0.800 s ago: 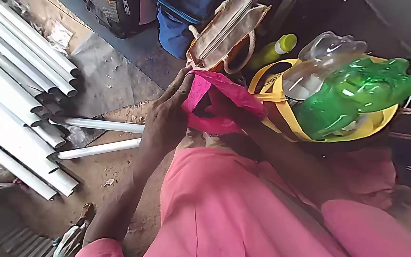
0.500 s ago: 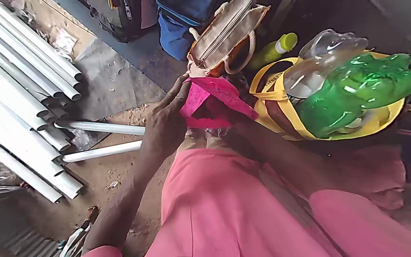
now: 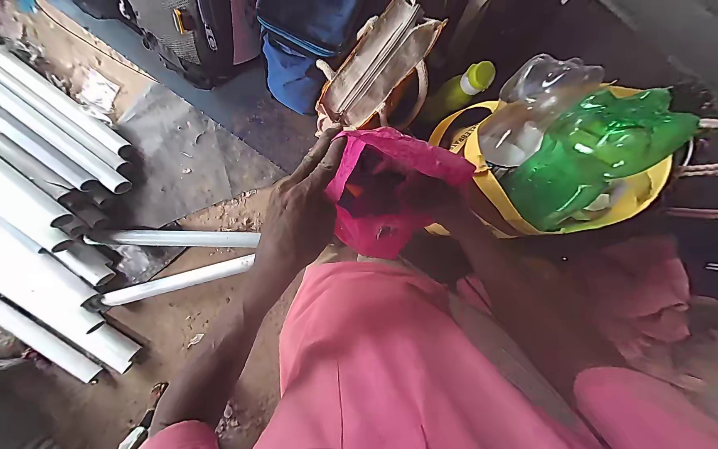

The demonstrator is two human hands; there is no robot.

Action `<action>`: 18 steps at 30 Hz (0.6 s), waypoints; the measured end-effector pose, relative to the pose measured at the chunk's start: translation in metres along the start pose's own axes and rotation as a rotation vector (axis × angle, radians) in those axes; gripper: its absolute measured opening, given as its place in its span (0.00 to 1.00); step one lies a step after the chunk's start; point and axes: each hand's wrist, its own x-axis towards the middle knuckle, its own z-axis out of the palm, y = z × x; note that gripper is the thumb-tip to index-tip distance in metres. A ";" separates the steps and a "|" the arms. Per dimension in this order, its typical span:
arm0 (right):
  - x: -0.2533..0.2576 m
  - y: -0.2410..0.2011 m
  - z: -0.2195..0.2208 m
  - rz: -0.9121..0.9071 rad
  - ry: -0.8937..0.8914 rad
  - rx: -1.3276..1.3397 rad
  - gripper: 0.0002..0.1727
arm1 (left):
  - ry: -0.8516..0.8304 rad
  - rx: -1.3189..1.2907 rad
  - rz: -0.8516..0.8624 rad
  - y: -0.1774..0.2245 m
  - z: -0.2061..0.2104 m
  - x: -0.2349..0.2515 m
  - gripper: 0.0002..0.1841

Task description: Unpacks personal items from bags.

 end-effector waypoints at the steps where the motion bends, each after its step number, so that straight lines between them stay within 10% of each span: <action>1: -0.005 -0.003 -0.004 -0.050 0.006 0.034 0.12 | -0.005 -0.010 0.007 -0.001 0.001 0.001 0.33; 6: -0.024 -0.007 -0.020 -0.445 0.326 0.118 0.09 | -0.009 -0.061 -0.010 -0.007 0.002 0.009 0.31; 18: -0.058 -0.063 -0.121 -0.473 0.756 0.648 0.09 | -0.162 -0.324 -0.336 0.002 0.049 0.017 0.22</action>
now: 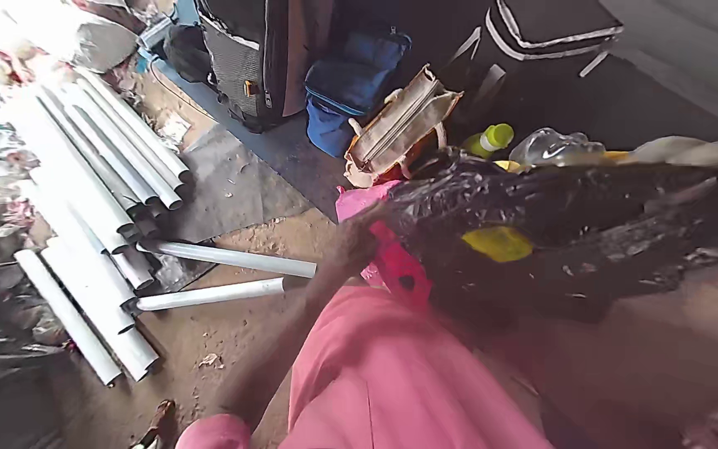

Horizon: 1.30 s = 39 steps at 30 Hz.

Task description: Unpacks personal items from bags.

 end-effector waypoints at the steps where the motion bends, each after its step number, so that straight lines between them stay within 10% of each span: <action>1: 0.009 0.000 0.005 -0.008 0.023 0.032 0.08 | 0.004 -0.012 0.027 -0.004 0.010 0.000 0.20; 11: 0.045 0.100 0.147 0.206 -0.216 0.172 0.10 | -0.276 -0.215 0.061 -0.052 0.031 -0.021 0.20; 20: 0.024 0.222 0.260 0.451 -0.204 0.068 0.08 | 0.431 -0.435 -0.477 -0.157 -0.092 0.041 0.33; 26: 0.016 0.300 0.278 0.629 -0.360 -0.237 0.13 | 0.442 -0.176 -0.506 -0.218 -0.098 0.135 0.28; 33: 0.000 0.331 0.272 0.816 -0.464 -0.438 0.26 | 0.079 0.053 -0.296 -0.220 -0.083 0.144 0.18; 39: 0.003 0.333 0.261 0.838 -0.305 -0.390 0.24 | 0.039 0.088 -0.469 -0.218 -0.097 0.141 0.18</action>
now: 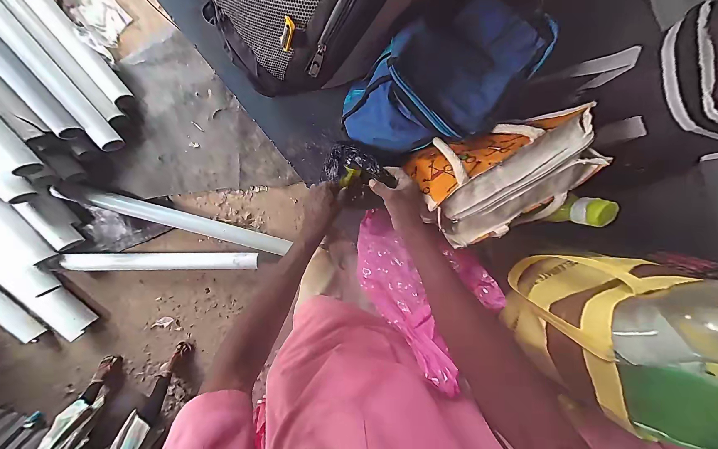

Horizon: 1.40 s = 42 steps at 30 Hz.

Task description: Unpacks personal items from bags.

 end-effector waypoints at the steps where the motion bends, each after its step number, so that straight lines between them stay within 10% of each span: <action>1: -0.001 0.000 0.001 -0.004 0.054 -0.071 0.22 | 0.013 0.014 -0.003 -0.004 -0.002 -0.003 0.17; 13: -0.028 -0.020 0.028 -0.593 0.076 -0.364 0.09 | 0.044 0.083 0.125 -0.035 -0.014 0.004 0.14; 21: -0.015 -0.018 0.015 -0.025 -0.473 -0.924 0.29 | 0.083 0.125 0.083 -0.036 -0.022 0.011 0.38; 26: -0.011 0.002 0.022 -0.404 -0.247 -0.598 0.18 | 0.157 0.074 0.158 -0.036 -0.019 0.010 0.37; 31: 0.004 -0.012 0.036 -0.133 -0.329 -1.003 0.24 | -0.027 0.245 0.161 -0.043 -0.023 0.013 0.17; 42: 0.014 0.003 0.052 -0.456 -0.474 -0.986 0.12 | 0.054 0.128 0.223 -0.046 -0.008 0.017 0.33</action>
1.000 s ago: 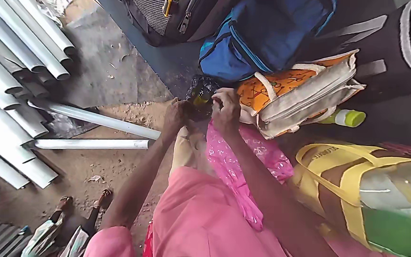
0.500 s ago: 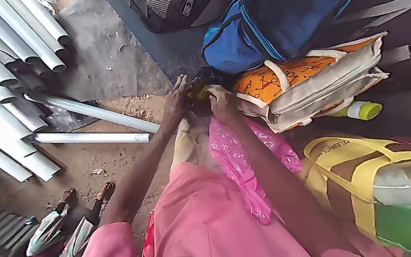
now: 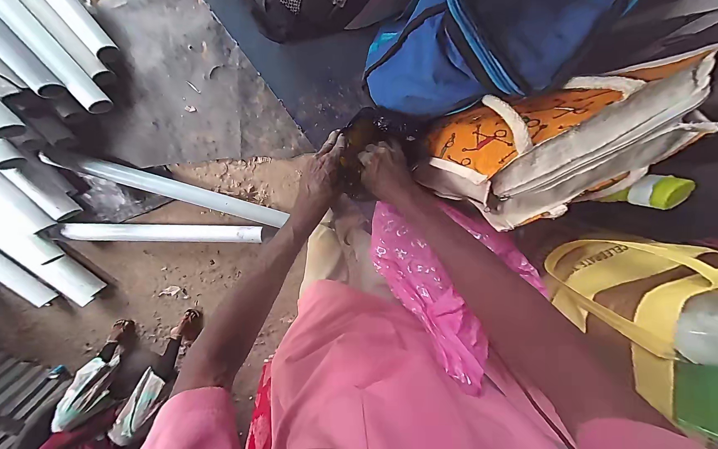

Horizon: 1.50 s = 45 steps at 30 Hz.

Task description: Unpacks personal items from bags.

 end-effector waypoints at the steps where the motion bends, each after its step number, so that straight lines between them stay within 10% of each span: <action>1: 0.002 -0.002 -0.003 0.081 -0.051 -0.050 0.13 | 0.012 -0.011 -0.003 0.000 -0.002 -0.002 0.32; 12: 0.010 0.004 -0.009 0.459 -0.269 -0.042 0.18 | 0.020 -0.010 -0.036 -0.006 0.000 -0.003 0.29; 45: 0.021 0.042 -0.020 0.378 0.128 0.182 0.18 | 0.003 0.018 -0.088 0.007 -0.011 0.013 0.33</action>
